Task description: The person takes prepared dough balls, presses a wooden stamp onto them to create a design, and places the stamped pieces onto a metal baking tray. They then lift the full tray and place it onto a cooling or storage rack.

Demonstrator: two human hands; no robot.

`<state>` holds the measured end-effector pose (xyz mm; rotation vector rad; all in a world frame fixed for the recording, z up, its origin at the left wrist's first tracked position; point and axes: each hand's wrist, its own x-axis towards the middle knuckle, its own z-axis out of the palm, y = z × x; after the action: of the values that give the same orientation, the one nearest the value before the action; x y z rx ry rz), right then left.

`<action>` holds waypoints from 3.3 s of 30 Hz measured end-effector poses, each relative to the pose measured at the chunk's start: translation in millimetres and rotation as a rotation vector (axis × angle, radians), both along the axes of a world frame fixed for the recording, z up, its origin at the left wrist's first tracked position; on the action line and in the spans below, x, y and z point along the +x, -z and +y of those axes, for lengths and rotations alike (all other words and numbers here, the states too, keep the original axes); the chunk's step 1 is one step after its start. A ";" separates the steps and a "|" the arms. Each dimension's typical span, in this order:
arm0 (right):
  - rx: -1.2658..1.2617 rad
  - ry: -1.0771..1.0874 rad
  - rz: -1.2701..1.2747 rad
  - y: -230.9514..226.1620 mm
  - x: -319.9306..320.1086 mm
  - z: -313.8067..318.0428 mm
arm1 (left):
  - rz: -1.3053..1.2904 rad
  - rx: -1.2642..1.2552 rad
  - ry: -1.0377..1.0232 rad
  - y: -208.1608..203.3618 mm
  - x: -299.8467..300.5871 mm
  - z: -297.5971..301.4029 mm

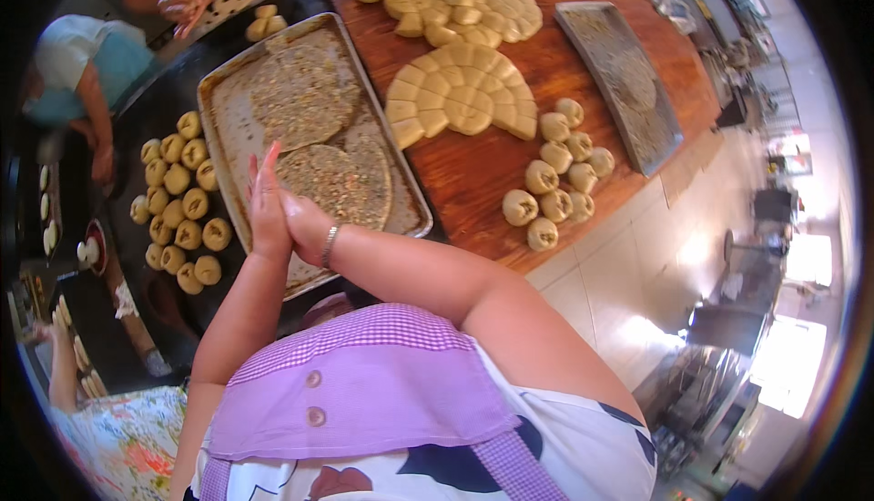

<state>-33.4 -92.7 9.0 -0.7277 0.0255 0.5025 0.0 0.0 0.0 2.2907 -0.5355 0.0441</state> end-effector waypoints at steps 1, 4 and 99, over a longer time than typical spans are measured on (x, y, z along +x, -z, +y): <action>-0.094 -0.005 -0.015 -5.4 4.5 -3.9 | -0.044 -0.029 0.052 -8.2 -5.9 -2.5; -0.153 0.159 0.318 28.5 0.2 -55.7 | -0.093 -0.156 0.227 -2.8 -55.6 -54.4; -1.920 0.718 -0.355 110.2 -294.7 -377.7 | 0.165 0.003 0.880 82.0 -149.8 -373.4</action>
<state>-328.1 -470.4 -101.1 -2.5301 0.4670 -0.5646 -149.8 -373.4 -82.0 1.8554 -1.3892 -0.5646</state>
